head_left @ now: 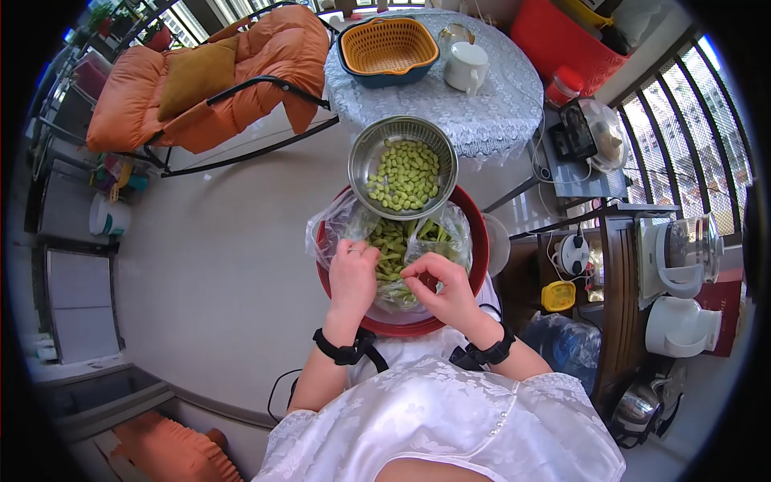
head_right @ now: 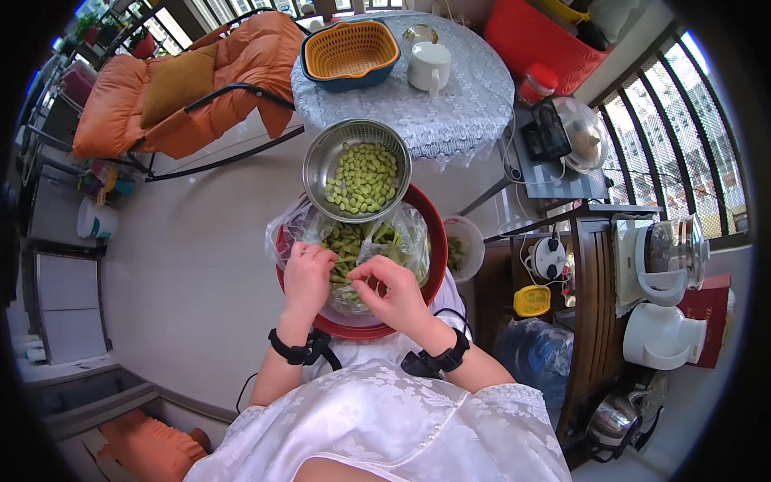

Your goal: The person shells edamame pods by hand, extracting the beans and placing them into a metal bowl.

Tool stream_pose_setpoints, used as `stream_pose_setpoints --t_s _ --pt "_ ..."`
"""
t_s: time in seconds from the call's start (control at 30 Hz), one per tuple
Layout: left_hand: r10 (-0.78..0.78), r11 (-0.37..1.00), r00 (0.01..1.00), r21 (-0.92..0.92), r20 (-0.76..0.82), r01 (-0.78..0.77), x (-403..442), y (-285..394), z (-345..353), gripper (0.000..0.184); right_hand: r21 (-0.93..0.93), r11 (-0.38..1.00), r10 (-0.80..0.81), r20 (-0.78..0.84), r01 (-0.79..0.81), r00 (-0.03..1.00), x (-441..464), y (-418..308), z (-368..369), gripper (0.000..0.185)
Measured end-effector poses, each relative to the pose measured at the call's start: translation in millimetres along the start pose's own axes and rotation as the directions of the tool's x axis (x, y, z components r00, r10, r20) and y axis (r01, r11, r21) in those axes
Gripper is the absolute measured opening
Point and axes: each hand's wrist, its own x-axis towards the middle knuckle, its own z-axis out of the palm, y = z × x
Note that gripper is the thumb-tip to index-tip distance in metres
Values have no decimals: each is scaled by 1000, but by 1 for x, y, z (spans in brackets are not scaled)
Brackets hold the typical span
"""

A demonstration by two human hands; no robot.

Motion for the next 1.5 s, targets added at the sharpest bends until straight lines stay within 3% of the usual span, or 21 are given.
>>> stream_pose_setpoints --t_s 0.07,0.1,0.17,0.2,0.27,0.3,0.37,0.5,0.57,0.8,0.87,0.9,0.97,1.0,1.07,1.2,1.3,1.37,1.4,1.47,1.5 --pt "-21 984 990 -178 -137 -3 0 3 -6 10 -20 1000 5 9 -5 1000 0 1 -1 11" --pt "-21 984 991 -180 -136 -4 0 4 -9 10 -20 1000 7 8 -7 1000 1 1 -1 11" --pt "-64 915 977 -402 -204 -25 -1 5 -18 7 34 996 78 -53 -77 996 2 1 2 13" --pt "-65 915 977 -403 -202 -22 -2 10 -25 7 34 996 81 -52 -79 995 3 1 3 13" --pt "-260 661 964 -716 62 224 -9 20 -40 8 186 977 118 -71 -103 990 6 0 5 16" --pt "-262 661 963 -715 62 226 -12 20 -42 8 187 977 119 -69 -104 991 7 1 5 16" --pt "-242 613 962 -748 129 254 -17 20 -44 8 373 908 228 -55 -192 972 8 3 7 17" --pt "-214 605 965 -756 148 250 -20 23 -42 11 395 877 281 44 -275 959 14 8 2 18" --pt "-204 653 978 -739 35 163 -17 32 -48 17 432 858 272 78 -278 959 13 12 0 17" --pt "-201 718 977 -689 -67 100 -18 37 -45 22 533 768 353 110 -355 929 14 0 -1 17" --pt "-251 549 968 -822 12 152 -19 37 -45 20 525 779 333 116 -342 936 14 1 -1 19" --pt "-251 549 968 -822 12 153 -20 35 -41 20 525 779 333 115 -342 936 14 1 -1 19" --pt "-297 202 943 -956 147 213 -24 29 -30 20 501 750 378 212 -432 901 13 2 1 21" --pt "-298 203 943 -956 147 213 -22 30 -32 20 501 750 378 213 -432 901 12 4 2 21" --pt "-251 372 968 -920 27 122 -19 36 -36 19 634 571 415 324 -521 850 11 11 5 26" --pt "-255 386 967 -917 -3 99 -17 39 -36 19 643 534 384 393 -549 835 12 11 6 27" --pt "-238 392 971 -916 -11 86 -18 36 -35 19 535 647 435 327 -544 839 11 5 10 21" --pt "-275 389 958 -903 74 182 -22 32 -28 19 221 960 194 -81 -172 978 11 6 14 16" --pt "-276 389 958 -903 74 182 -21 34 -30 19 221 960 194 -81 -172 978 12 2 12 16" --pt "-203 707 975 -703 -89 83 -21 39 -36 19 55 997 59 -100 -54 993 14 -11 5 15" --pt "-202 706 975 -703 -89 82 -21 40 -36 19 54 997 60 -102 -55 993 13 -12 5 15"
